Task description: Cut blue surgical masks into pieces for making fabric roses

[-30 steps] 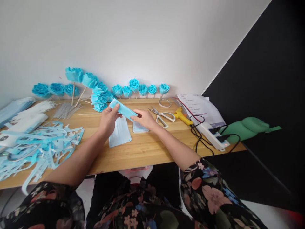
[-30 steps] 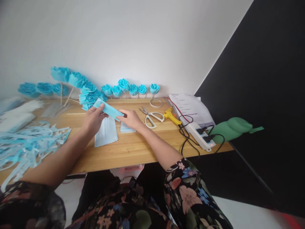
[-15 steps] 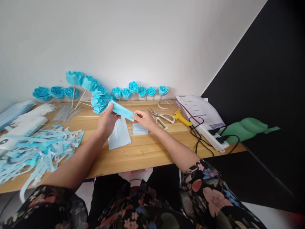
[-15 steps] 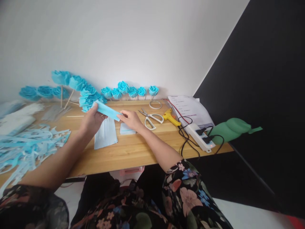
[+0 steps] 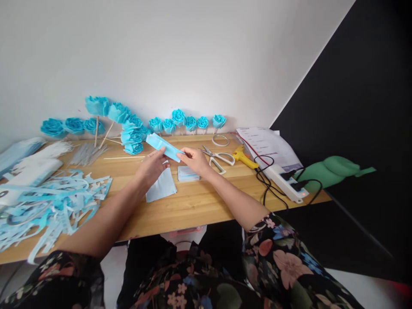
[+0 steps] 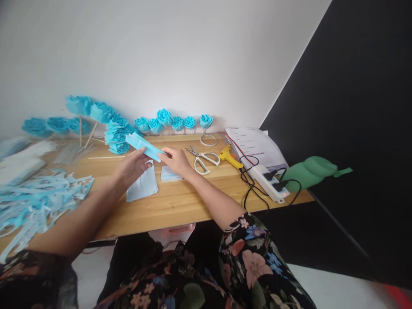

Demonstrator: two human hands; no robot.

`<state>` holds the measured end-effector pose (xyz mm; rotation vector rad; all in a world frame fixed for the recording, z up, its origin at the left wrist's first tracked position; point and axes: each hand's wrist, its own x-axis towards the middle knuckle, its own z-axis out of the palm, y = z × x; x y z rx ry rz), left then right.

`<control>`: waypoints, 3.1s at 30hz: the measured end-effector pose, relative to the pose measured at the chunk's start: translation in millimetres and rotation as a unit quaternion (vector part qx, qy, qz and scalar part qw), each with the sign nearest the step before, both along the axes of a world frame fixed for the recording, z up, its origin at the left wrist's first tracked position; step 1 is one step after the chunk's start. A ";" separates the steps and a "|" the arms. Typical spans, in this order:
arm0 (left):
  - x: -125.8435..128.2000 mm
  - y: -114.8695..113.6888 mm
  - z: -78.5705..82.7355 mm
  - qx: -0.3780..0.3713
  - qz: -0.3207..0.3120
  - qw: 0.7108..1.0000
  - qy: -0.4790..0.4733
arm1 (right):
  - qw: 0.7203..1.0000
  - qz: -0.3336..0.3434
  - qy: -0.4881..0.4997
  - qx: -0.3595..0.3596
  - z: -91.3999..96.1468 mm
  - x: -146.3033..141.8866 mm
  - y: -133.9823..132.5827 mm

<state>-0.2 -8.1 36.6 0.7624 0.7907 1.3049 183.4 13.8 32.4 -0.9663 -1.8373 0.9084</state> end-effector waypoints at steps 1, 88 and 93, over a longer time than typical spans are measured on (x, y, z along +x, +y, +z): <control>-0.3 0.7 -0.5 -0.004 0.010 1.000 -0.011 | 1.000 0.002 0.000 -0.001 -0.6 -0.5 0.0; -19.1 17.0 8.3 0.091 0.161 0.983 -0.014 | 0.857 0.228 0.223 -0.406 24.8 10.6 -53.7; -23.1 14.4 15.8 0.102 0.188 0.977 -0.014 | 0.860 0.250 0.210 -0.393 37.6 -3.4 -32.8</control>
